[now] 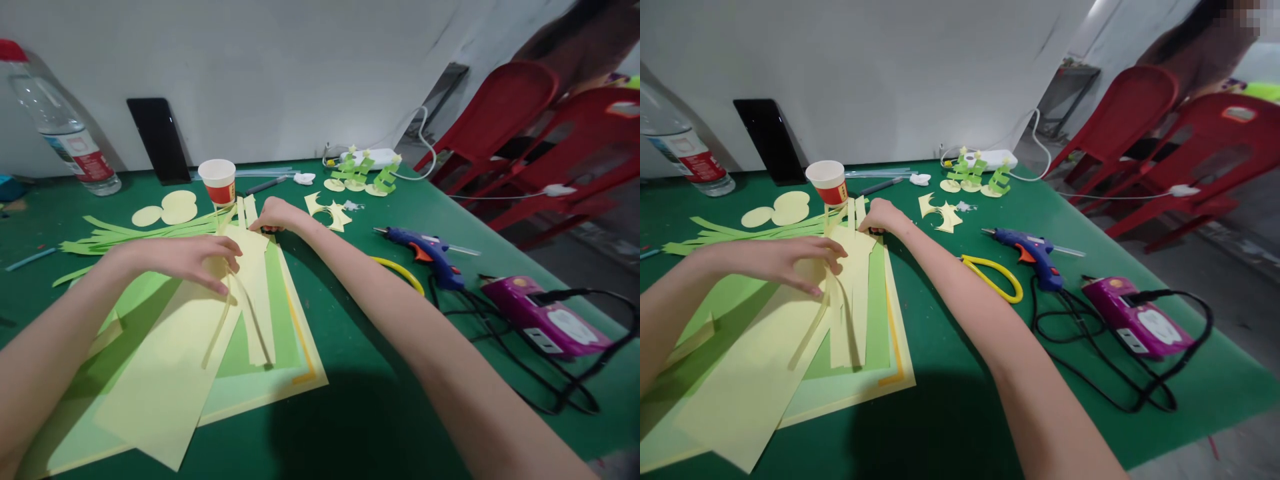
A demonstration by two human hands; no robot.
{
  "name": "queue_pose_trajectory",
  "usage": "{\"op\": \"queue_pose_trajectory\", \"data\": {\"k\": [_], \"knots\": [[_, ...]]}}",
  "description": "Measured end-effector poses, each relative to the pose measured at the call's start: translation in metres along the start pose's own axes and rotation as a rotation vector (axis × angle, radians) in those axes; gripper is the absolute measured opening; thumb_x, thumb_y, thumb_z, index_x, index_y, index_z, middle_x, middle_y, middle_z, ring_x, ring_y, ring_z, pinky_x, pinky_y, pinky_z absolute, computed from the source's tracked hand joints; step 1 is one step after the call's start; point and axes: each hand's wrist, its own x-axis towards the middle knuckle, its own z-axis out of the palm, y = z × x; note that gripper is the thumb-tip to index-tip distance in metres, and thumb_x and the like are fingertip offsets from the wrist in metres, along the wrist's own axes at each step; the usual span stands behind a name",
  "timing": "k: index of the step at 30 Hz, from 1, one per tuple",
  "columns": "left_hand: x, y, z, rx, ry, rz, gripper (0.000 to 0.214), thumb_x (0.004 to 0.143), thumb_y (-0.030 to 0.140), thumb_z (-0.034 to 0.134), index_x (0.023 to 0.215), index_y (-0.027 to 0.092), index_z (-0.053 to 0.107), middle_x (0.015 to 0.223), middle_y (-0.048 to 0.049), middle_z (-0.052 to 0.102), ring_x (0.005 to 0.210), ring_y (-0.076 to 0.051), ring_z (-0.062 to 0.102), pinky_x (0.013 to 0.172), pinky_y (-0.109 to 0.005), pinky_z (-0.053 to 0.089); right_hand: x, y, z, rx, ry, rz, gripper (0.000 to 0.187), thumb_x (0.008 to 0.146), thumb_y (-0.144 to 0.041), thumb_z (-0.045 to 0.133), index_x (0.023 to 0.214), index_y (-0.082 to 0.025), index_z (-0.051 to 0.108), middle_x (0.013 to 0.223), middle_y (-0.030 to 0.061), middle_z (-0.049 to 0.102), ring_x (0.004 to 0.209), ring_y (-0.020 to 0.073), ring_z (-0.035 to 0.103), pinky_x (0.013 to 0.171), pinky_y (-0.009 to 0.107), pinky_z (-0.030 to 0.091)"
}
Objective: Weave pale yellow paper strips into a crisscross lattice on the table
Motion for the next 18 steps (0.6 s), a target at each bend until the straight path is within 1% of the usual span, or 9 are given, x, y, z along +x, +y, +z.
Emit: {"op": "queue_pose_trajectory", "data": {"k": [2,4,6,8,10,12,13,15,18], "knots": [[-0.004,-0.002,0.0,0.039,-0.05,0.007,0.046,0.068,0.045,0.063,0.112,0.032,0.057,0.14,-0.0018,0.036,0.126,-0.029,0.033,0.1,-0.038,0.029,-0.007,0.002,-0.002,0.029,0.004,-0.011,0.033,0.086,-0.031,0.05,0.115,-0.015,0.05,0.114,0.0084,0.054,0.097,0.0182,0.056,0.081,0.039,0.048],[-0.006,-0.003,-0.001,0.057,-0.082,0.041,0.044,0.071,0.034,0.061,0.115,0.036,0.056,0.143,0.0009,0.032,0.131,-0.029,0.025,0.102,-0.041,0.026,-0.016,0.005,-0.008,0.054,0.02,-0.024,0.03,0.086,-0.032,0.05,0.109,-0.013,0.054,0.107,0.0079,0.057,0.091,0.0164,0.058,0.077,0.036,0.049],[-0.006,-0.002,-0.003,0.039,-0.073,0.12,0.043,0.074,0.022,0.053,0.115,0.037,0.056,0.145,0.0037,0.029,0.132,-0.028,0.023,0.104,-0.04,0.024,-0.028,0.009,-0.015,0.078,0.036,-0.044,0.02,0.084,-0.03,0.053,0.087,-0.012,0.06,0.09,0.0069,0.062,0.073,0.0128,0.058,0.065,0.028,0.048],[-0.004,0.0,-0.004,0.006,0.029,0.195,0.046,0.074,0.014,0.045,0.114,0.034,0.056,0.141,0.0039,0.035,0.128,-0.024,0.031,0.103,-0.036,0.026,-0.042,0.015,-0.024,0.105,0.044,-0.072,0.022,0.078,-0.027,0.057,0.062,-0.014,0.055,0.069,0.0045,0.061,0.053,0.0087,0.051,0.051,0.024,0.041],[-0.002,0.003,-0.004,0.012,0.22,0.1,0.043,0.072,0.011,0.042,0.107,0.029,0.058,0.128,0.0004,0.05,0.115,-0.024,0.046,0.095,-0.033,0.034,-0.056,0.021,-0.031,0.136,0.04,-0.096,0.026,0.075,-0.025,0.06,0.053,-0.016,0.049,0.058,0.0017,0.057,0.044,0.0063,0.043,0.045,0.023,0.034],[0.0,0.004,-0.002,0.066,0.395,-0.14,0.033,0.07,0.014,0.042,0.095,0.022,0.06,0.105,-0.0065,0.061,0.095,-0.028,0.056,0.081,-0.037,0.041,-0.07,0.028,-0.034,0.166,0.028,-0.108,0.026,0.074,-0.024,0.06,0.052,-0.017,0.048,0.054,0.0003,0.055,0.041,0.0058,0.04,0.042,0.023,0.03],[0.001,0.004,0.0,0.094,0.442,-0.253,0.027,0.069,0.016,0.042,0.089,0.02,0.06,0.093,-0.0094,0.063,0.085,-0.03,0.058,0.075,-0.04,0.042,-0.077,0.032,-0.034,0.178,0.02,-0.111,0.025,0.074,-0.024,0.059,0.052,-0.017,0.048,0.052,0.0001,0.054,0.04,0.0059,0.039,0.041,0.023,0.029],[0.003,0.003,0.003,0.113,0.437,-0.353,0.021,0.068,0.018,0.043,0.08,0.017,0.06,0.076,-0.0111,0.062,0.071,-0.031,0.058,0.066,-0.042,0.041,-0.092,0.039,-0.03,0.198,0.008,-0.117,0.025,0.074,-0.024,0.059,0.053,-0.017,0.048,0.051,-0.0004,0.054,0.039,0.0057,0.038,0.04,0.022,0.027],[0.008,0.003,0.009,0.085,0.33,-0.254,0.023,0.068,0.015,0.041,0.077,0.019,0.062,0.081,-0.0083,0.063,0.074,-0.027,0.058,0.066,-0.037,0.043,-0.112,0.047,-0.024,0.237,-0.021,-0.125,0.025,0.075,-0.029,0.058,0.056,-0.017,0.047,0.053,-0.0013,0.052,0.04,0.0052,0.038,0.04,0.021,0.028]]}}
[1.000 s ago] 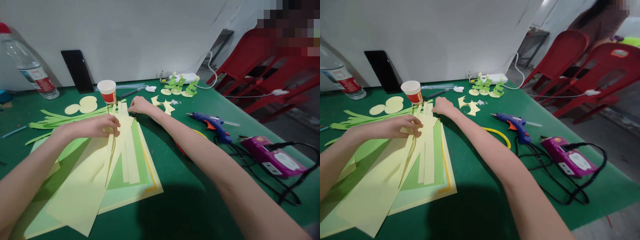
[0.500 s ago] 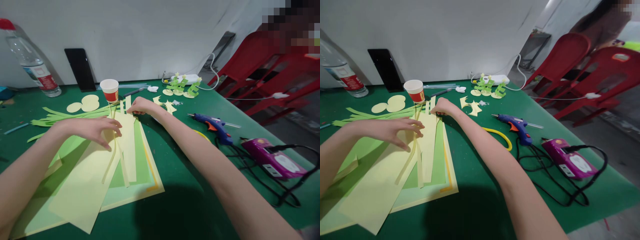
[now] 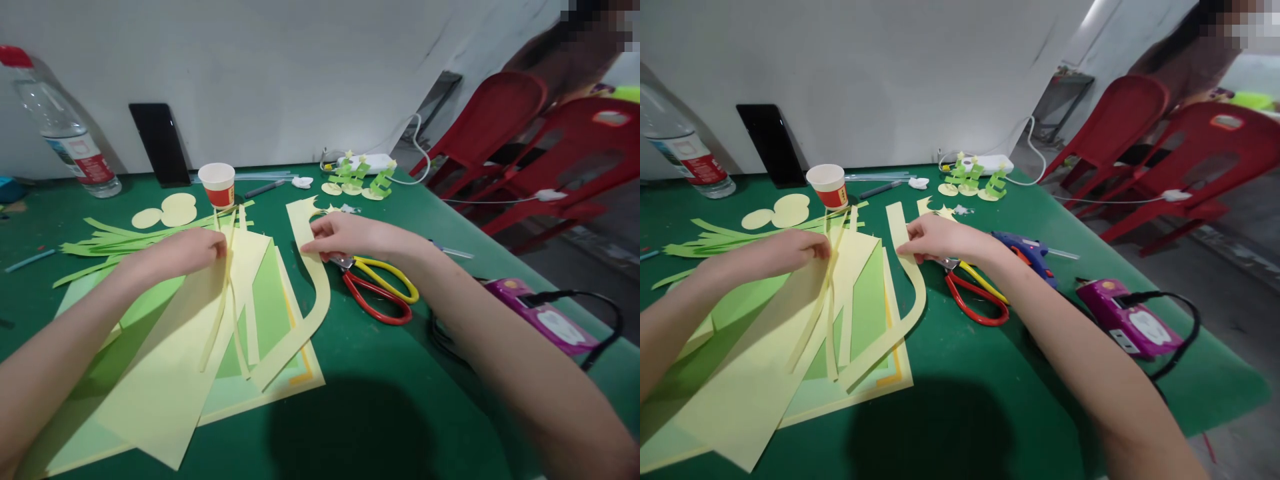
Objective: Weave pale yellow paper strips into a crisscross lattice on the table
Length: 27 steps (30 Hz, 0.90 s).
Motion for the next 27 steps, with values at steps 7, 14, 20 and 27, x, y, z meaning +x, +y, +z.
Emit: {"op": "queue_pose_trajectory", "data": {"k": [7,14,20,27], "knots": [[0.015,0.008,0.018,-0.052,-0.039,0.273,0.024,0.076,0.018,0.04,0.083,0.018,0.063,0.095,-0.0061,0.06,0.089,-0.02,0.054,0.078,-0.031,0.041,-0.025,0.015,-0.003,0.294,-0.023,-0.155,0.028,0.075,-0.04,0.061,0.068,-0.016,0.05,0.058,-0.0032,0.048,0.047,0.0044,0.038,0.043,0.02,0.027],[-0.001,0.034,0.013,-0.241,0.127,0.249,0.039,0.09,0.043,0.029,0.107,0.019,0.056,0.111,-0.0057,0.059,0.102,-0.021,0.053,0.088,-0.034,0.041,-0.024,0.01,0.01,0.549,0.06,-0.266,0.021,0.072,-0.034,0.066,0.072,-0.014,0.057,0.056,-0.0027,0.055,0.044,0.0035,0.042,0.039,0.017,0.027],[-0.037,0.082,0.029,-1.046,-0.242,0.275,0.032,0.089,0.04,0.041,0.106,0.018,0.058,0.096,-0.0057,0.067,0.086,-0.017,0.063,0.086,-0.032,0.045,-0.029,0.0,0.028,0.833,0.166,-0.386,0.014,0.069,-0.025,0.068,0.073,-0.014,0.059,0.051,-0.0053,0.055,0.039,0.0029,0.046,0.035,0.014,0.031],[-0.048,0.096,0.029,-1.161,-0.363,0.261,0.024,0.084,0.039,0.049,0.078,0.017,0.053,0.066,0.002,0.057,0.059,-0.009,0.051,0.056,-0.019,0.041,-0.031,0.0,0.022,0.898,0.141,-0.373,0.016,0.066,-0.021,0.071,0.076,-0.013,0.061,0.059,-0.0028,0.06,0.045,0.0042,0.05,0.036,0.014,0.037]]}}
